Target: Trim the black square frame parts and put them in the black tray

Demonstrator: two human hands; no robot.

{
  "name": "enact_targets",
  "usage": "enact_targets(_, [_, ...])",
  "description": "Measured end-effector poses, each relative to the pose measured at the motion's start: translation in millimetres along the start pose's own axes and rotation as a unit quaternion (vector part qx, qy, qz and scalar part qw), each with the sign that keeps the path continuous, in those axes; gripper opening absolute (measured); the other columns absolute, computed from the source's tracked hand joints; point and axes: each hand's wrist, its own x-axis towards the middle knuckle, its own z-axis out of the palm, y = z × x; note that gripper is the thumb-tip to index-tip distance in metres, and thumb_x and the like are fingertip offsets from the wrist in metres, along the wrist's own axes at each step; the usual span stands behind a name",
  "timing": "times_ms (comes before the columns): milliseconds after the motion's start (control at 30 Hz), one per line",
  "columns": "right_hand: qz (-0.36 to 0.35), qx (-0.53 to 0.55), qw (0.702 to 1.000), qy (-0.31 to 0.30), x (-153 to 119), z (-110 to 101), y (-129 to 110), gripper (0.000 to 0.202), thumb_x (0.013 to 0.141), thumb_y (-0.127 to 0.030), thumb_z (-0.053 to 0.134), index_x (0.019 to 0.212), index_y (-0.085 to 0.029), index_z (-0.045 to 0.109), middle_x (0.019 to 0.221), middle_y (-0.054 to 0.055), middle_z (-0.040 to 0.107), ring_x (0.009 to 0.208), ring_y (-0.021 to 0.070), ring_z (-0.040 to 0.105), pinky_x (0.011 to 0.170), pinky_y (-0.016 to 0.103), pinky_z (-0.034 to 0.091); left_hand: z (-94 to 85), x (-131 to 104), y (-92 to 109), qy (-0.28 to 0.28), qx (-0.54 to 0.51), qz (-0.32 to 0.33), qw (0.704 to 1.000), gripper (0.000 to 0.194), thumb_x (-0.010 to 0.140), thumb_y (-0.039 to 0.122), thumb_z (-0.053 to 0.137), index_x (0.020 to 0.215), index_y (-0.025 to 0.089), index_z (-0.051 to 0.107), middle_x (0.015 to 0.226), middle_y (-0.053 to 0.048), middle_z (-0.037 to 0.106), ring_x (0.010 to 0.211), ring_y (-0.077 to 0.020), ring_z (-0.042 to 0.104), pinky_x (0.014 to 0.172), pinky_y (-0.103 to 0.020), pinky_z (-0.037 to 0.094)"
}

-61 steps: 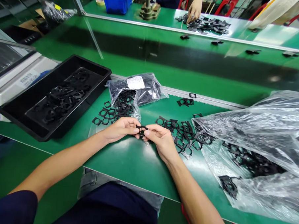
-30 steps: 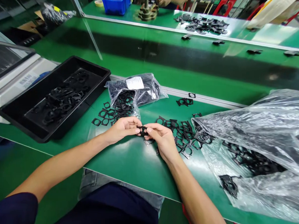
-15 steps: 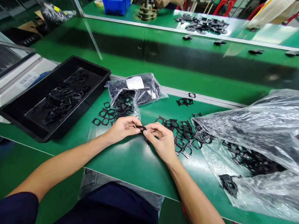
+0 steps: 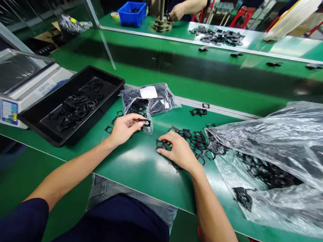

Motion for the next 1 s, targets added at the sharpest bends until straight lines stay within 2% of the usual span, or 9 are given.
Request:
enact_targets(167, [-0.037, -0.155, 0.986, -0.045, -1, 2, 2, 0.013, 0.089, -0.02, 0.061, 0.089, -0.021, 0.073, 0.095, 0.008, 0.066, 0.089, 0.0233, 0.065, 0.077, 0.033, 0.052, -82.1, 5, 30, 0.086, 0.268, 0.128, 0.951, 0.018, 0.088, 0.028, 0.064, 0.097, 0.019, 0.075, 0.099, -0.005, 0.074, 0.091, -0.0173, 0.067, 0.083, -0.03, 0.055])
enact_targets(333, [-0.046, -0.166, 0.984, 0.035, 2, 8, 2, 0.027, 0.097, -0.025, 0.049, 0.093, -0.022, 0.076, 0.092, 0.01, 0.066, 0.085, 0.0245, 0.064, 0.073, 0.035, 0.051, -174.2, 1, 28, 0.156, 0.509, 0.093, 0.841, 0.023, 0.089, 0.023, 0.054, 0.1, 0.018, 0.074, 0.1, -0.01, 0.073, 0.09, -0.0229, 0.067, 0.09, -0.038, 0.053])
enact_targets(433, [-0.021, -0.163, 0.982, 0.098, 3, 10, 2, 0.029, 0.097, -0.029, 0.049, 0.095, -0.02, 0.077, 0.091, 0.011, 0.066, 0.084, 0.0255, 0.064, 0.071, 0.035, 0.049, -199.9, -6, 19, 0.14, 0.579, 0.066, 0.8, 0.024, 0.086, 0.018, 0.053, 0.099, 0.018, 0.073, 0.107, -0.014, 0.072, 0.102, -0.0302, 0.065, 0.097, -0.048, 0.048])
enact_targets(500, [-0.001, -0.156, 0.98, 0.121, 4, 11, 1, 0.03, 0.096, -0.031, 0.051, 0.093, -0.019, 0.078, 0.085, 0.01, 0.066, 0.079, 0.0246, 0.063, 0.068, 0.034, 0.047, -195.1, -12, 18, 0.143, 0.594, 0.08, 0.787, 0.025, 0.086, 0.017, 0.054, 0.102, 0.018, 0.073, 0.116, -0.015, 0.07, 0.112, -0.0325, 0.062, 0.101, -0.05, 0.045])
enact_targets(600, [0.02, -0.124, 0.983, 0.134, 3, 11, -2, 0.033, 0.096, -0.037, 0.052, 0.083, -0.019, 0.077, 0.066, 0.005, 0.061, 0.063, 0.0207, 0.058, 0.061, 0.032, 0.041, -158.9, -23, 19, 0.124, 0.563, 0.131, 0.807, 0.021, 0.091, 0.021, 0.054, 0.102, 0.019, 0.072, 0.11, -0.012, 0.07, 0.108, -0.0278, 0.062, 0.098, -0.045, 0.047])
enact_targets(700, [0.041, -0.061, 0.987, 0.145, 3, 11, -7, 0.037, 0.096, -0.043, 0.054, 0.078, -0.018, 0.074, 0.05, -0.001, 0.05, 0.05, 0.0161, 0.047, 0.056, 0.03, 0.035, -109.2, -31, 13, -0.023, 0.499, 0.149, 0.853, 0.018, 0.096, 0.026, 0.053, 0.096, 0.02, 0.07, 0.092, -0.006, 0.071, 0.088, -0.02, 0.064, 0.086, -0.035, 0.051])
enact_targets(767, [0.057, -0.002, 0.989, 0.138, 2, 9, -10, 0.037, 0.094, -0.045, 0.054, 0.081, -0.016, 0.074, 0.052, -0.001, 0.052, 0.049, 0.0145, 0.046, 0.055, 0.029, 0.035, -81.2, -36, 5, -0.105, 0.497, 0.154, 0.847, 0.018, 0.098, 0.029, 0.054, 0.099, 0.019, 0.069, 0.092, -0.006, 0.071, 0.086, -0.0188, 0.064, 0.081, -0.032, 0.051])
enact_targets(867, [0.084, 0.145, 0.985, 0.046, -1, 10, -15, 0.041, 0.093, -0.051, 0.054, 0.093, -0.015, 0.073, 0.065, 0.002, 0.064, 0.05, 0.0135, 0.051, 0.051, 0.027, 0.039, -57.0, -41, -7, -0.178, 0.518, 0.162, 0.821, 0.014, 0.097, 0.03, 0.058, 0.096, 0.019, 0.067, 0.093, -0.005, 0.069, 0.086, -0.0189, 0.062, 0.077, -0.031, 0.049])
enact_targets(1000, [0.106, 0.303, 0.935, -0.15, -8, 20, -17, 0.041, 0.093, -0.052, 0.053, 0.096, -0.015, 0.069, 0.052, -0.003, 0.056, 0.044, 0.0125, 0.052, 0.049, 0.024, 0.044, -52.8, -44, -16, -0.19, 0.505, 0.163, 0.826, 0.017, 0.099, 0.023, 0.052, 0.086, 0.019, 0.062, 0.081, -0.002, 0.062, 0.077, -0.0174, 0.058, 0.073, -0.03, 0.045])
